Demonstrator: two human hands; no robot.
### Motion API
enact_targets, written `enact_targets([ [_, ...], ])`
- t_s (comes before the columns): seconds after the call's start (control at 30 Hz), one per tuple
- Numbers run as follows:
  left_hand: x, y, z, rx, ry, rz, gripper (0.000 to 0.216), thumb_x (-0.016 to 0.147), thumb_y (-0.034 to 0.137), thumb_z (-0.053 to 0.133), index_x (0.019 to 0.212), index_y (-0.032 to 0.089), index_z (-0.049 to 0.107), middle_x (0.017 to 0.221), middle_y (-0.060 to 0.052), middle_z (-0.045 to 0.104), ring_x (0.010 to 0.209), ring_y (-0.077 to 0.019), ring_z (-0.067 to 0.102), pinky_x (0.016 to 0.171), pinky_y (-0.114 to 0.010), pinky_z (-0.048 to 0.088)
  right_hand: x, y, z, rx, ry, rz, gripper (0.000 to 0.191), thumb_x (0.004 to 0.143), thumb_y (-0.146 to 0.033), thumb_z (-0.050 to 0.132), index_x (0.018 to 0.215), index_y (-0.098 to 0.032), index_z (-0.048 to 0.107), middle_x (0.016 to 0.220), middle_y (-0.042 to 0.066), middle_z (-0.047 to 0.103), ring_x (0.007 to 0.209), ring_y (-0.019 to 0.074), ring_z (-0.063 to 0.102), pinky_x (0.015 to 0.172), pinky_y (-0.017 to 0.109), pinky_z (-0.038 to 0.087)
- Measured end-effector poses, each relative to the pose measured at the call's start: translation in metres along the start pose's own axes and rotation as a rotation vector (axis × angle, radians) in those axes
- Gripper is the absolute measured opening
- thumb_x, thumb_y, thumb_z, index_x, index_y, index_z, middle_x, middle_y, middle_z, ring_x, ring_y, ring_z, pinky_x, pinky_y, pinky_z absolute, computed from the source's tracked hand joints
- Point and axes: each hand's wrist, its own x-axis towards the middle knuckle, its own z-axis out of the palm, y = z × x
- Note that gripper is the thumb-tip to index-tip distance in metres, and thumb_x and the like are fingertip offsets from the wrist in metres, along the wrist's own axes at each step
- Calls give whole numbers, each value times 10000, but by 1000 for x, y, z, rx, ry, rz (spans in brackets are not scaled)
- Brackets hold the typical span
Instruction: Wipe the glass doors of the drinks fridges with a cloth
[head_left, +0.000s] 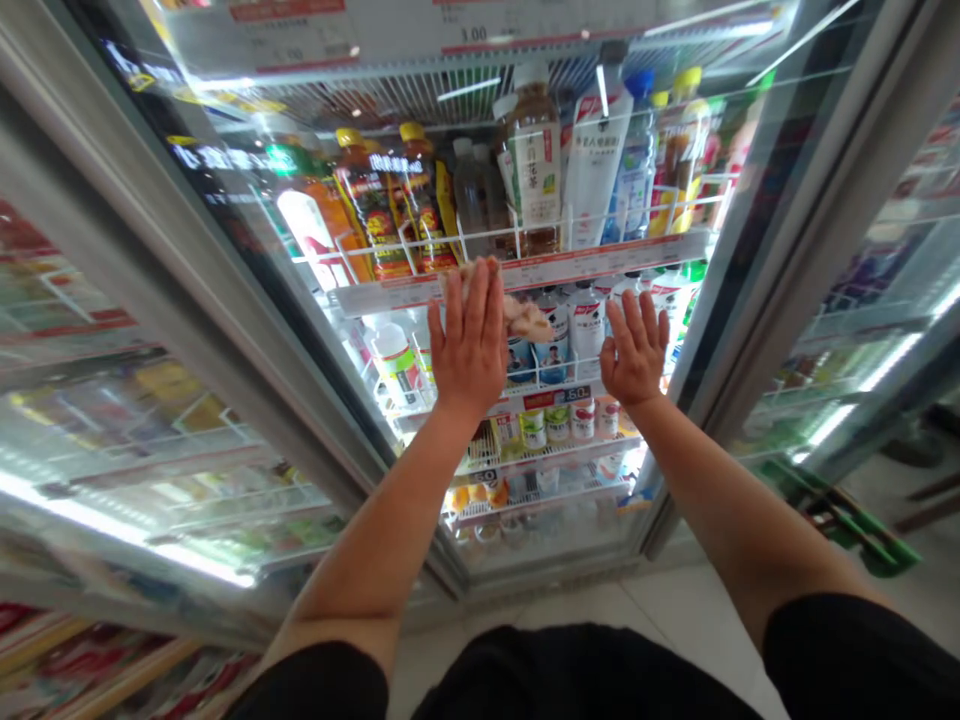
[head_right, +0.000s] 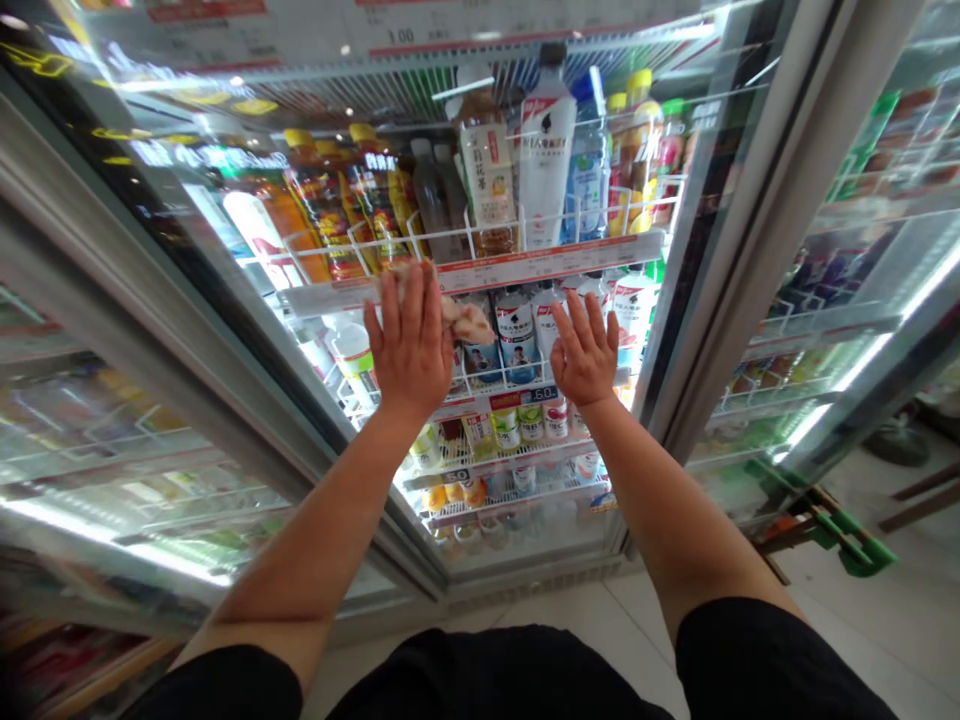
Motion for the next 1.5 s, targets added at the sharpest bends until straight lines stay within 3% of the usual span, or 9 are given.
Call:
enact_targets([
  [0.13, -31, -14, 5, 5, -57, 100, 558, 1032, 260, 439, 1585, 232, 373, 1616, -47, 389, 1573, -217, 127, 1309, -472, -48, 0, 0, 0, 19, -18, 16, 584, 970, -259, 394, 1554, -261, 421, 1577, 65, 470, 1545, 267, 283, 1252, 542, 211],
  [0.33, -6, -41, -31, -25, 15, -176, 616, 1017, 292, 439, 1611, 204, 304, 1674, -67, 264, 1582, -273, 51, 1286, -568, -70, 0, 1, -1, -30, -44, 39, 571, 947, -267, 392, 1509, -222, 485, 1555, 89, 496, 1539, 277, 298, 1247, 540, 214],
  [0.53, -87, -49, -6, 51, -2, -94, 531, 1034, 336, 420, 1523, 133, 469, 1589, -137, 422, 1578, -244, 72, 1305, -487, 22, 0, 2, 1, -22, -38, 26, 572, 952, -267, 406, 1517, -215, 472, 1560, 101, 489, 1542, 279, 291, 1249, 544, 208],
  [0.6, -95, -57, -7, 55, -18, -90, 524, 1034, 352, 427, 1513, 148, 486, 1579, -132, 437, 1575, -242, 112, 1304, -478, 3, 0, 2, 0, -34, -1, -2, 568, 955, -257, 407, 1517, -208, 470, 1559, 103, 490, 1543, 273, 289, 1245, 529, 230],
  [0.77, -78, -79, -28, 58, 55, -248, 613, 1042, 407, 385, 1577, 108, 369, 1650, -152, 298, 1582, -282, 55, 1290, -546, -11, 0, 2, -1, -8, 31, -29, 571, 953, -245, 408, 1518, -190, 468, 1566, 110, 478, 1545, 278, 281, 1241, 534, 232],
  [1.0, -146, -74, -5, 64, 77, -344, 666, 1060, 512, 309, 1540, 64, 420, 1584, -223, 401, 1579, -295, 89, 1290, -520, 63, 1, 2, -1, -34, -1, 1, 547, 955, -270, 402, 1481, -174, 515, 1542, 123, 505, 1535, 288, 303, 1239, 539, 231],
  [1.23, -111, -95, -19, 89, 184, -358, 701, 1063, 517, 262, 1604, 72, 282, 1651, -205, 272, 1584, -291, 36, 1287, -562, 32, 0, 2, -1, -60, 19, -21, 555, 952, -261, 405, 1493, -173, 498, 1545, 125, 501, 1538, 282, 298, 1237, 530, 239],
  [1.43, -188, -70, 6, 127, 144, -425, 661, 1067, 392, 353, 1624, 69, 199, 1661, -240, 208, 1573, -359, 32, 1274, -613, 120, 0, 1, -1, -50, 17, -20, 552, 961, -263, 399, 1497, -171, 492, 1547, 125, 500, 1543, 281, 286, 1240, 530, 236],
  [1.5, -200, -68, 11, 143, 128, -433, 659, 1060, 352, 377, 1627, 74, 191, 1661, -241, 206, 1571, -364, 18, 1273, -621, 115, 0, 2, -1, -50, 7, -15, 551, 958, -268, 398, 1490, -171, 502, 1544, 124, 502, 1540, 283, 292, 1237, 532, 239],
])
